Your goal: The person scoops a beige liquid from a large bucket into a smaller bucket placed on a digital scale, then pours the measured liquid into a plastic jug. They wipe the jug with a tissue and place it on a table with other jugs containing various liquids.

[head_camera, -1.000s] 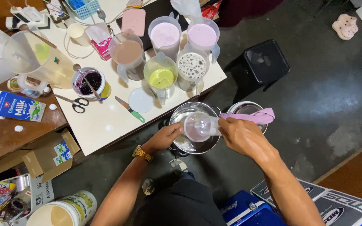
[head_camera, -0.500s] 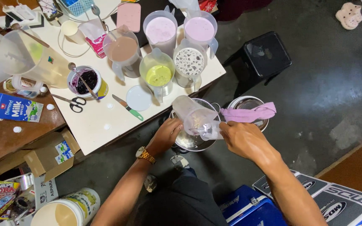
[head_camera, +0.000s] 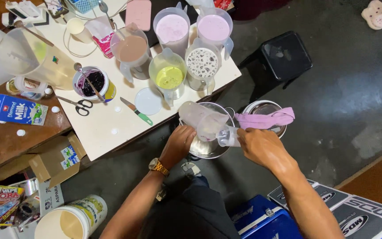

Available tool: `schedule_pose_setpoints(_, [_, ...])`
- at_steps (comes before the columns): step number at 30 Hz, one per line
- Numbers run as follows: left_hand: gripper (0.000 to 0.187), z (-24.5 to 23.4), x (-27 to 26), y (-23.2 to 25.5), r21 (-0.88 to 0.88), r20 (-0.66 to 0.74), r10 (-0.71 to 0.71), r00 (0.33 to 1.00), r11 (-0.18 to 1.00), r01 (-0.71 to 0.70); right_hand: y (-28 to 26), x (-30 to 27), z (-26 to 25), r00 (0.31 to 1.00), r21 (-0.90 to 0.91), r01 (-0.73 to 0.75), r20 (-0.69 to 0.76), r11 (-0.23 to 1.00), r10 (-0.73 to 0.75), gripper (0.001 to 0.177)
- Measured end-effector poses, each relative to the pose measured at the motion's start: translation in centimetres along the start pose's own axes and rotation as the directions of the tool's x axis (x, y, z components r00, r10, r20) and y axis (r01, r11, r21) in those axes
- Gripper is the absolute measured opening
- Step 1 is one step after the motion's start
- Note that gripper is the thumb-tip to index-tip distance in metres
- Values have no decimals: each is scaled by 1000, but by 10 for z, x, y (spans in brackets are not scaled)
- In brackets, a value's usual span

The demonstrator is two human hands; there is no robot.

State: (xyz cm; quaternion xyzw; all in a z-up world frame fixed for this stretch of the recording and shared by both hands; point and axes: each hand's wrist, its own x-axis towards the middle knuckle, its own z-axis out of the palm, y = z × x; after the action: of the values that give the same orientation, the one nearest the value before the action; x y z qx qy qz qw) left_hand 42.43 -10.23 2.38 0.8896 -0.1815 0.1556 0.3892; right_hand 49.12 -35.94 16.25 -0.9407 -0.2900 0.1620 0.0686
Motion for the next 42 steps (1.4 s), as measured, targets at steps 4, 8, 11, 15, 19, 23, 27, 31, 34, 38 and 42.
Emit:
schedule_pose_setpoints(4, [12,-4,-1,12,-35,-29,-66,997,997,65,6,6,7,1000,-100,8,14,995,-6,18])
schedule_pose_setpoints(8, [13,-8,-1,24,-99,-68,-196,978,977,188,10,15,8,999,-92,12,-44,996,-16,17])
schedule_pose_setpoints(11, [15,-10,-3,27,-127,-42,-305,951,946,298,10,22,8,999,-118,17,-36,993,-21,17])
schedule_pose_setpoints(15, [18,-12,-5,26,-94,-27,-391,920,917,387,7,31,5,999,-159,29,-27,987,-33,19])
schedule_pose_setpoints(19, [19,-9,-11,16,-88,-73,-398,915,916,391,6,39,6,993,-155,83,-75,984,-96,19])
schedule_pose_setpoints(23, [19,-7,-12,6,-161,-60,-490,870,865,476,-7,47,-5,996,-182,82,-13,980,-85,19])
schedule_pose_setpoints(27, [20,-9,-10,-1,-206,-61,-566,822,813,545,-12,57,0,988,-219,146,-19,965,-154,16])
schedule_pose_setpoints(31, [21,-11,-9,-5,-243,-55,-607,792,778,579,-28,64,-2,988,-233,154,9,960,-156,14])
schedule_pose_setpoints(34, [22,-12,-10,-6,-248,-28,-642,766,747,617,-39,66,0,969,-220,242,2,945,-248,33])
schedule_pose_setpoints(38, [24,-16,-10,-3,-281,14,-683,730,698,659,-44,68,19,959,-286,274,6,918,-284,10])
schedule_pose_setpoints(42, [25,-22,-12,3,-330,-12,-690,724,686,648,-49,68,24,959,-285,275,19,918,-282,11])
